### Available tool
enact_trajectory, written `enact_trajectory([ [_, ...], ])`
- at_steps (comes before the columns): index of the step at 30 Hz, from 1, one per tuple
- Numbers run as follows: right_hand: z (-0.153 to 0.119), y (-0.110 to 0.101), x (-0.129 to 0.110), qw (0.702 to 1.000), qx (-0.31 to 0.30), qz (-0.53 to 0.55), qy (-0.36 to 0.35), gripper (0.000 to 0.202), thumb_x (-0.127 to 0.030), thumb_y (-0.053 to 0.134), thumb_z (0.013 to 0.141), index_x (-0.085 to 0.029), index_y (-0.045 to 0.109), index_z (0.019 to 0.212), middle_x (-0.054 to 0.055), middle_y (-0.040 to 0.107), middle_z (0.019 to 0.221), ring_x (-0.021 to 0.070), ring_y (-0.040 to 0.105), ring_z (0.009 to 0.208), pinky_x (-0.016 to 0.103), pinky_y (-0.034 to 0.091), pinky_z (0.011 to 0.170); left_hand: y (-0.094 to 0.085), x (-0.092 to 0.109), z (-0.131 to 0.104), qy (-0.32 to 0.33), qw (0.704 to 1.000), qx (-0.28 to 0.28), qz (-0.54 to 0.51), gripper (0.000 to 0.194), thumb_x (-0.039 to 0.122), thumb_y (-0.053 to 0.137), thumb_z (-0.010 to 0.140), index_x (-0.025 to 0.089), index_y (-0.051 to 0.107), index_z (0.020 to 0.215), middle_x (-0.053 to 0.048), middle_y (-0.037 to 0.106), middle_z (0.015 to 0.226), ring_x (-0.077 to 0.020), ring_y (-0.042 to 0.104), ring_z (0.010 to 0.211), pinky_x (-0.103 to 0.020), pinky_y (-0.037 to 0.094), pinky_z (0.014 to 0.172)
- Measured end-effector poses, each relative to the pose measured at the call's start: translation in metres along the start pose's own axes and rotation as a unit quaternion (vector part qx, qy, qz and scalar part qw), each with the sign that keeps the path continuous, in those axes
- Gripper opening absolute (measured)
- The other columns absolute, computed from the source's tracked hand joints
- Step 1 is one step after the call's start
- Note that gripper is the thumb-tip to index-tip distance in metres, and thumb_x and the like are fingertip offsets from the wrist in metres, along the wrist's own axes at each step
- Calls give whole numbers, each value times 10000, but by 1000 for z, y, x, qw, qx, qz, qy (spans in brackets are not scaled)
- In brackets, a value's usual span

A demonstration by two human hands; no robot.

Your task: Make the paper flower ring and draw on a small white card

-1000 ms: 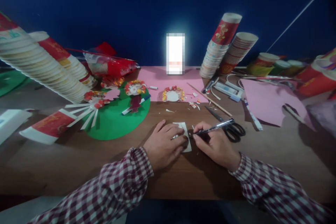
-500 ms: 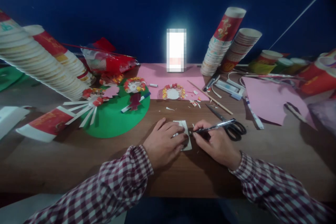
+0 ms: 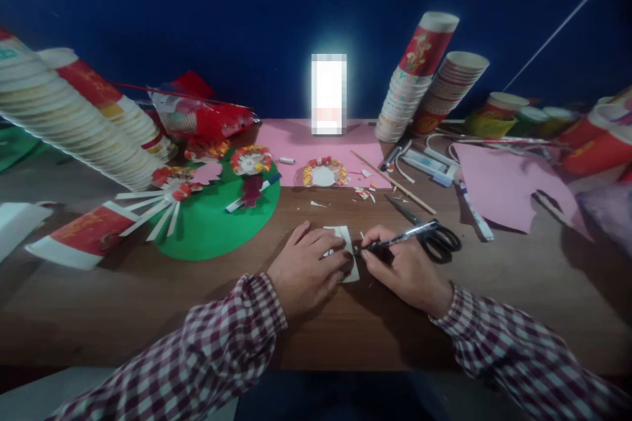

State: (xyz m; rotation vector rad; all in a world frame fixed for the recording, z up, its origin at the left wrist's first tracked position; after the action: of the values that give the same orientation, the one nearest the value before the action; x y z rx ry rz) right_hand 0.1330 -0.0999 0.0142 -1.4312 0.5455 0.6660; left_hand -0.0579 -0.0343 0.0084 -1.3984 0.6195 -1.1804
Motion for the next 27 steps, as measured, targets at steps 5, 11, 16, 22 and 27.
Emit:
enact_trajectory([
  [5,0,0,-1,1000,-14,5,11,57,-237,497,839,-198,529,865,-37,540,606,128,515,552,256,381,566,1,0,0,-4,1000,-2,-8,261,259,438,889,250,548,1126,-44,584,1203,-226,471,1183,-516,226,1059],
  [11,-1,0,-1,1000,-8,5,9,58,-242,498,838,-197,529,857,-28,550,633,132,524,578,261,390,587,2,-1,1,-17,1000,2,-27,301,294,465,869,194,513,1149,-73,580,1233,-236,466,1193,-507,216,1067],
  [16,-1,0,-1,1000,-10,2,8,59,-235,493,834,-197,529,860,-27,548,641,133,521,584,265,393,595,3,-2,0,-12,1000,7,-24,221,293,454,874,202,562,1044,-61,595,1213,-230,471,1192,-506,216,1068],
  [22,0,1,1,1000,-12,4,10,64,-244,493,836,-197,527,864,-21,565,653,138,539,600,266,402,605,3,-2,0,-8,1000,10,-25,248,290,459,873,209,549,1089,-57,593,1219,-228,467,1200,-507,217,1068],
  [27,0,0,1,1000,-10,2,8,52,-234,498,834,-200,525,862,-32,549,628,133,528,577,263,391,589,3,-1,1,-15,1000,2,-23,266,291,458,873,227,540,1118,-41,593,1222,-233,467,1200,-520,211,1065],
])
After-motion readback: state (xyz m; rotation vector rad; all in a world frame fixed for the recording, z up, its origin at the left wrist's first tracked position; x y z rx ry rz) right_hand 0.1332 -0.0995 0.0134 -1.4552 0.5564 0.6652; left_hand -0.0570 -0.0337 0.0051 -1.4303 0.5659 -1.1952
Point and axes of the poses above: each hand's wrist, its own z-axis towards the middle knuckle, its own y-axis out of the palm, x = y × z, the point moved 1 cm from there along z, towards the middle knuckle
